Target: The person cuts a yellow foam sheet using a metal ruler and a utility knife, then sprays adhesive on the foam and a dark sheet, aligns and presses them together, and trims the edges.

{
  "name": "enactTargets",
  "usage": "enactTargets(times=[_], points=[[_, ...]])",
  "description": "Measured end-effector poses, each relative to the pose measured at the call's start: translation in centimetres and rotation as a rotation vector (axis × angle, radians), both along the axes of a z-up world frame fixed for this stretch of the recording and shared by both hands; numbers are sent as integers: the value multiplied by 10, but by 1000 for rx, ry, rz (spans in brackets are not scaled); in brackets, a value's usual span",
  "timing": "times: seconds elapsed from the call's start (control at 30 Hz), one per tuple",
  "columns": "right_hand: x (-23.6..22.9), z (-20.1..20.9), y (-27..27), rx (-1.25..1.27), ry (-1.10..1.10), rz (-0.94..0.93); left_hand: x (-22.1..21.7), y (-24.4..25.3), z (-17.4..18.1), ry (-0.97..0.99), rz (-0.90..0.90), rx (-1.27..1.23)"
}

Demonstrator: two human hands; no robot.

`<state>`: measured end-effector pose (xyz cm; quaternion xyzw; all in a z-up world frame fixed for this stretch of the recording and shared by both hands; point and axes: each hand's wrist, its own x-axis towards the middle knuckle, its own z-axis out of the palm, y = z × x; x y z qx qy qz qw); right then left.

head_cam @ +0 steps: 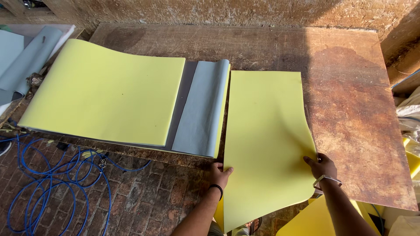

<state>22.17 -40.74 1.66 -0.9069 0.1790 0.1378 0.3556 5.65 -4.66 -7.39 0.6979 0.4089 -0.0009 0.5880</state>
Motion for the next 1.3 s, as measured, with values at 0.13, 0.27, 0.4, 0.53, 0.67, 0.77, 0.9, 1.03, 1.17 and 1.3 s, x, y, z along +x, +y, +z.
enactTargets(times=[0.13, 0.27, 0.4, 0.53, 0.67, 0.77, 0.9, 1.03, 1.17, 1.3], points=[[8, -11, 7, 81, 11, -128, 15, 9, 4, -12, -28, 97], [6, -10, 15, 235, -46, -258, 22, 13, 13, 5, -34, 127], [7, -4, 25, 216, -28, -305, 34, 24, 25, 49, -20, 163], [9, -4, 39, 208, -35, -310, 39, 42, 38, 58, -71, 180], [1, -13, 46, 277, -72, -353, 30, 52, 55, 157, -196, 210], [6, -16, 45, 266, -98, -334, 33, 54, 70, 231, -226, 213], [8, -30, 43, 167, -100, -292, 37, 52, 82, 264, -236, 281], [9, -42, 38, 258, -93, -283, 39, 53, 94, 330, -262, 290], [10, -46, 33, 320, -79, -264, 42, 53, 100, 358, -284, 326], [7, -46, 34, 321, -71, -271, 39, 52, 98, 361, -257, 327]])
